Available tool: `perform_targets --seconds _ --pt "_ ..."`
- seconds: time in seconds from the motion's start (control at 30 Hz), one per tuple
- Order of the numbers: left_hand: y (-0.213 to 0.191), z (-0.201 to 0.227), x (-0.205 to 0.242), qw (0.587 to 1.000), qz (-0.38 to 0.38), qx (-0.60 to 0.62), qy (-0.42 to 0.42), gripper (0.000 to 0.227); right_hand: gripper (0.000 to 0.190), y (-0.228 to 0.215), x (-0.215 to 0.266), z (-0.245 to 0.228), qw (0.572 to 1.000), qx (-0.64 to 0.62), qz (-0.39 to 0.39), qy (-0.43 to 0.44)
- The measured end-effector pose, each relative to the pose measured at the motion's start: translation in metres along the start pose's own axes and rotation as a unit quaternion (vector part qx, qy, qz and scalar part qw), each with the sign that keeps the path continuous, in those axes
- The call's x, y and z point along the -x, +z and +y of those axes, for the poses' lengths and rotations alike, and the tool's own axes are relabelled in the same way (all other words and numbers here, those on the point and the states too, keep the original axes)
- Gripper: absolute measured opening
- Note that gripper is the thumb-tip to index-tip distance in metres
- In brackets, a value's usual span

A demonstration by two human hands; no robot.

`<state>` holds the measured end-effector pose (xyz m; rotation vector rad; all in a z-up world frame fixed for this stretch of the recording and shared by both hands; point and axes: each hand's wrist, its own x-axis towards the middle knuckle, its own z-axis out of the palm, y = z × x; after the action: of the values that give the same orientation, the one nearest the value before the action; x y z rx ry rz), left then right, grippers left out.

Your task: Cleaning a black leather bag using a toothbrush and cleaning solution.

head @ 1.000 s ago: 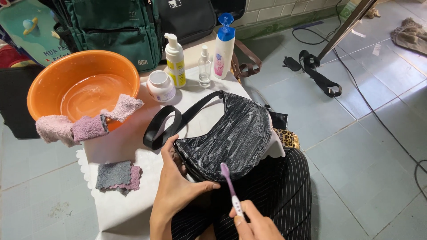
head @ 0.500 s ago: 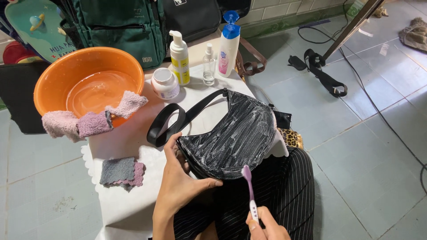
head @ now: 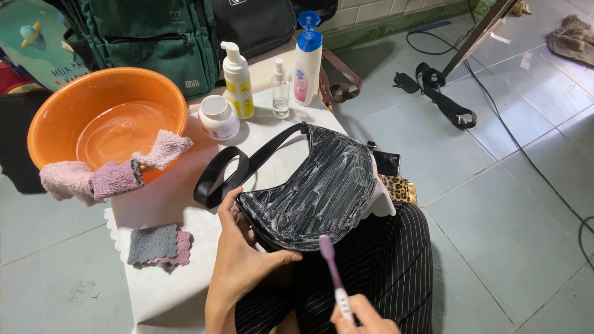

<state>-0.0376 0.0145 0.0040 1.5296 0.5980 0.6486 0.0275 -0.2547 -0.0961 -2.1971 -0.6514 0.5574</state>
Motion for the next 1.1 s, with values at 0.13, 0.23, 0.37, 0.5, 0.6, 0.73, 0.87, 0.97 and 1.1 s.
perform_targets --seconds 0.13,0.23,0.37,0.5,0.6,0.73,0.87,0.97,1.1 --pt "0.000 0.000 0.000 1.000 -0.006 0.012 -0.008 0.140 0.019 -0.061 -0.012 -0.018 0.963 -0.230 -0.091 0.103" --pt "0.002 0.002 0.000 1.000 -0.005 -0.003 -0.003 0.141 0.033 -0.083 -0.024 -0.057 0.984 -0.081 -0.152 0.033" --pt "0.002 0.003 0.000 1.000 -0.003 0.009 -0.020 0.145 0.045 -0.131 -0.055 -0.098 0.986 0.136 -0.053 0.083" --pt "0.001 0.003 0.001 1.000 -0.003 0.018 -0.014 0.146 0.051 -0.154 -0.058 -0.108 0.978 0.203 -0.039 0.022" --pt "0.002 0.006 0.000 1.000 -0.004 0.019 -0.014 0.146 0.045 -0.155 -0.056 -0.113 0.978 0.204 -0.045 -0.021" --pt "0.002 0.007 0.000 1.000 -0.001 0.016 0.013 0.142 0.048 -0.134 -0.052 -0.098 0.954 0.273 0.022 -0.121" --pt "0.000 0.013 0.001 1.000 -0.009 0.002 -0.007 0.144 0.052 -0.118 -0.053 -0.109 0.962 0.220 -0.027 -0.158" --pt "-0.002 0.009 0.001 1.000 -0.010 0.008 -0.002 0.141 0.051 -0.105 -0.049 -0.112 0.958 0.245 -0.032 -0.148" --pt "-0.005 0.005 0.001 1.000 -0.010 0.006 -0.003 0.140 0.058 -0.109 -0.055 -0.131 0.954 0.234 -0.039 -0.185"
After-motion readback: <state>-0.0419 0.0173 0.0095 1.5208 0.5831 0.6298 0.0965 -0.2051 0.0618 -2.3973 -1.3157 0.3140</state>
